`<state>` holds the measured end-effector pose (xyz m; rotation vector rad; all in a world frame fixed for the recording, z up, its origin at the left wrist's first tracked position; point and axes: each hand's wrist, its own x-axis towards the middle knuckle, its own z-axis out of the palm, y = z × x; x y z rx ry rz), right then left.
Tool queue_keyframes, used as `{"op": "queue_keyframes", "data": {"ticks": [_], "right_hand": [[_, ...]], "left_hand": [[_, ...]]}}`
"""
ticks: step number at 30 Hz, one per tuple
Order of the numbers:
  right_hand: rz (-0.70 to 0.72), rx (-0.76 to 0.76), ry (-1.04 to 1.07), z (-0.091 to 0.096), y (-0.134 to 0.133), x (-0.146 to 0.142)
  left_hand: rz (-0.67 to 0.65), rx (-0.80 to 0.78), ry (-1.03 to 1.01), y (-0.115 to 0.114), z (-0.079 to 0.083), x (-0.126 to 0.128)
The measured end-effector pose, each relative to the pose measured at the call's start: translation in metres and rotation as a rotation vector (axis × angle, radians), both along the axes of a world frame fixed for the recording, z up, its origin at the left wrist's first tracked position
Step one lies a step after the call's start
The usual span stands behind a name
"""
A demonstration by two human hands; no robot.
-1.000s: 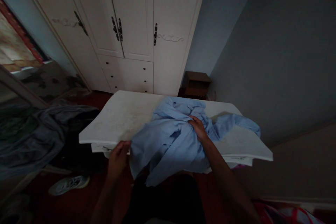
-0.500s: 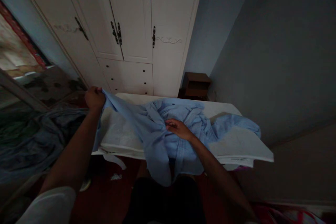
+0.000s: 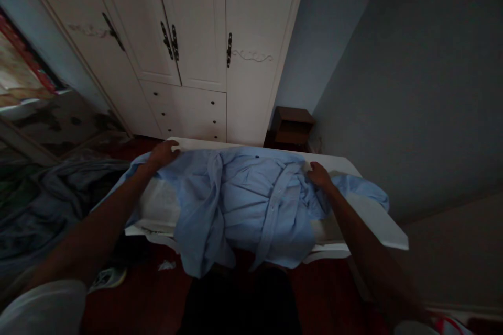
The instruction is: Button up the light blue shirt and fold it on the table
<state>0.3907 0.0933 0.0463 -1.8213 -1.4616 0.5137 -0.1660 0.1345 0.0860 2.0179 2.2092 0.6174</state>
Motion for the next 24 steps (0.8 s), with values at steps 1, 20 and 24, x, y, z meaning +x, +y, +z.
{"op": "queue_keyframes", "data": {"ticks": [1, 20, 24], "right_hand": [[-0.004, -0.026, -0.009, -0.002, 0.005, 0.002], [0.090, -0.176, 0.110, -0.002, 0.059, -0.012], [0.055, -0.109, 0.089, -0.012, 0.053, -0.005]], "left_hand": [[-0.061, -0.036, -0.003, 0.006, -0.004, 0.014], [-0.208, -0.224, -0.153, 0.070, -0.024, 0.099], [-0.191, -0.052, -0.211, 0.061, -0.032, 0.100]]}}
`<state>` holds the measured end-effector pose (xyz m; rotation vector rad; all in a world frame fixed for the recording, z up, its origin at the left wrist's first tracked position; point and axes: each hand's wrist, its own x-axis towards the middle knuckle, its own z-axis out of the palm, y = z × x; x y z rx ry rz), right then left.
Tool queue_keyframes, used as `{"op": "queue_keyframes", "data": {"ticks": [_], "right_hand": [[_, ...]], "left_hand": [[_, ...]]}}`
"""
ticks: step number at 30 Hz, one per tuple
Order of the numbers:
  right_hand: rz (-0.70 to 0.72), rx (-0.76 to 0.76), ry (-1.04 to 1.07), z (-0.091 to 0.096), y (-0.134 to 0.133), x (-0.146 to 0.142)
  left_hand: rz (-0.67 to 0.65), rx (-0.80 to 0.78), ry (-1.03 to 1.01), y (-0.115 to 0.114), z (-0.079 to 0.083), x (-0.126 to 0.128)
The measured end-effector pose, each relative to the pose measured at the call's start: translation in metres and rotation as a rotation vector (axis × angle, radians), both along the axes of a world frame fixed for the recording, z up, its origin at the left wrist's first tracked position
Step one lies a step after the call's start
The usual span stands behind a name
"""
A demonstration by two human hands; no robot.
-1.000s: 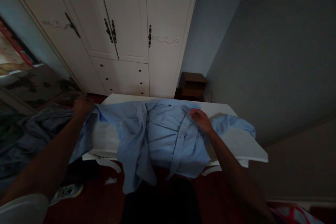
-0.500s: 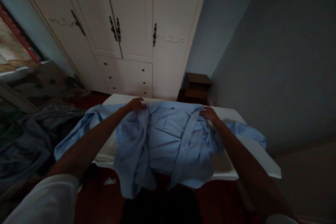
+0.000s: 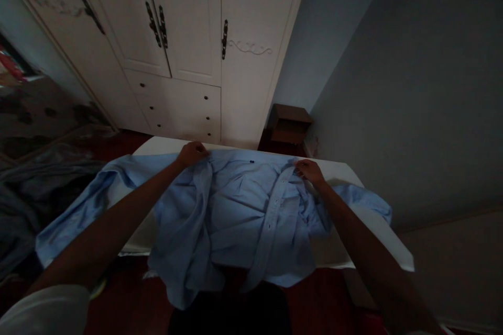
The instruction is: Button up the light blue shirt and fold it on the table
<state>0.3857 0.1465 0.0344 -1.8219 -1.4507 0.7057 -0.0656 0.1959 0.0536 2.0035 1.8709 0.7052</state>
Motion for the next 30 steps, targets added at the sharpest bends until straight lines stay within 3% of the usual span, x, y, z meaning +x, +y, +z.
{"op": "queue_keyframes", "data": {"ticks": [8, 14, 19, 22, 25, 28, 30], "right_hand": [[-0.014, 0.207, -0.095, 0.007, -0.017, 0.000], [0.093, 0.411, -0.251, 0.021, -0.029, -0.025], [0.172, 0.445, -0.243, 0.037, -0.032, -0.050], [0.201, 0.457, -0.211, 0.049, -0.026, -0.076], [0.218, 0.465, -0.135, 0.049, -0.014, -0.114], [0.362, 0.312, -0.074, 0.036, -0.005, -0.140], [0.461, 0.192, -0.039, 0.026, -0.002, -0.138]], "left_hand": [[-0.029, 0.169, -0.247, -0.034, -0.006, 0.008], [-0.151, 0.140, -0.320, -0.054, 0.001, 0.016], [-0.070, 0.142, -0.341, -0.062, 0.016, 0.024], [-0.044, 0.167, -0.421, -0.057, 0.030, 0.050], [-0.064, 0.236, -0.446, -0.044, 0.037, 0.097], [-0.255, 0.121, -0.283, -0.031, 0.027, 0.139], [-0.319, 0.049, -0.226, -0.024, 0.016, 0.147]]}}
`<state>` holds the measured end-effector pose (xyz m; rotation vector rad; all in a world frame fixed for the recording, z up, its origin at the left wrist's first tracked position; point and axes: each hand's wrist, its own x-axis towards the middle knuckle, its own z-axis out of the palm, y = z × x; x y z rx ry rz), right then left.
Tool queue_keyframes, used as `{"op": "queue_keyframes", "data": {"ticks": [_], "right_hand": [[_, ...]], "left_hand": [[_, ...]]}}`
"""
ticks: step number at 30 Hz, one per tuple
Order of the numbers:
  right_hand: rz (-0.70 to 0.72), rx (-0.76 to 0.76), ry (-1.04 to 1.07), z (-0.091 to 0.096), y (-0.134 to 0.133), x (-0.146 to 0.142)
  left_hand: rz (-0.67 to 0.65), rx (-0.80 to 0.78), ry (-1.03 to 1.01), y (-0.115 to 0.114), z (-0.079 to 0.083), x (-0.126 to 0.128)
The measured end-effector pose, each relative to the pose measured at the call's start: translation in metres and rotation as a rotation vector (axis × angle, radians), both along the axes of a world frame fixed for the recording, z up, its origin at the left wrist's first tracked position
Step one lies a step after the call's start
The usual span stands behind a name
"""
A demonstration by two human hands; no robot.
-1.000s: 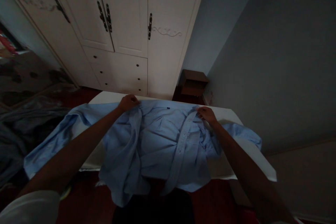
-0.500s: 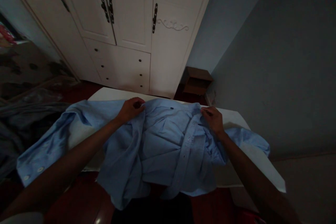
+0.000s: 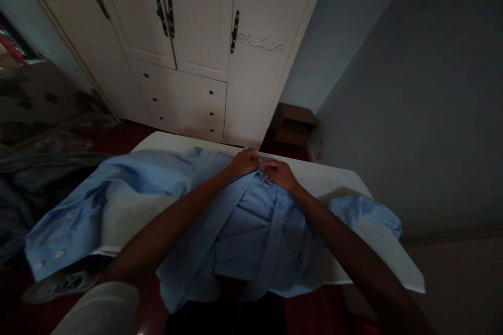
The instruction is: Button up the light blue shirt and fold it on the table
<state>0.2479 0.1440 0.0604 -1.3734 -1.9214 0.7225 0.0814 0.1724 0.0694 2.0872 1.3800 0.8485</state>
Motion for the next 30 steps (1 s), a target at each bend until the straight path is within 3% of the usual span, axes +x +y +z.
{"op": "queue_keyframes", "data": {"ticks": [4, 7, 10, 13, 16, 20, 25, 30], "right_hand": [[0.003, -0.178, 0.163, -0.012, 0.004, 0.051], [-0.162, -0.139, 0.043, -0.015, 0.009, 0.094], [-0.257, -0.132, -0.086, -0.017, 0.013, 0.116], [-0.259, -0.194, -0.174, -0.021, 0.012, 0.118], [-0.196, -0.255, -0.234, -0.024, 0.009, 0.111], [-0.154, -0.254, -0.291, -0.022, 0.015, 0.099], [-0.272, -0.118, -0.330, -0.012, 0.041, 0.094], [-0.365, -0.042, -0.381, -0.010, 0.065, 0.092]], "left_hand": [[0.011, -0.039, 0.098, 0.008, -0.014, -0.032], [0.094, 0.000, 0.199, 0.015, -0.011, -0.068], [0.168, 0.000, 0.334, 0.024, -0.007, -0.092], [0.170, -0.086, 0.466, 0.033, -0.005, -0.107], [0.084, -0.153, 0.552, 0.040, -0.004, -0.115], [0.012, -0.124, 0.615, 0.042, 0.000, -0.113], [0.212, 0.050, 0.610, 0.043, 0.010, -0.095], [0.362, 0.092, 0.613, 0.057, 0.011, -0.081]]}}
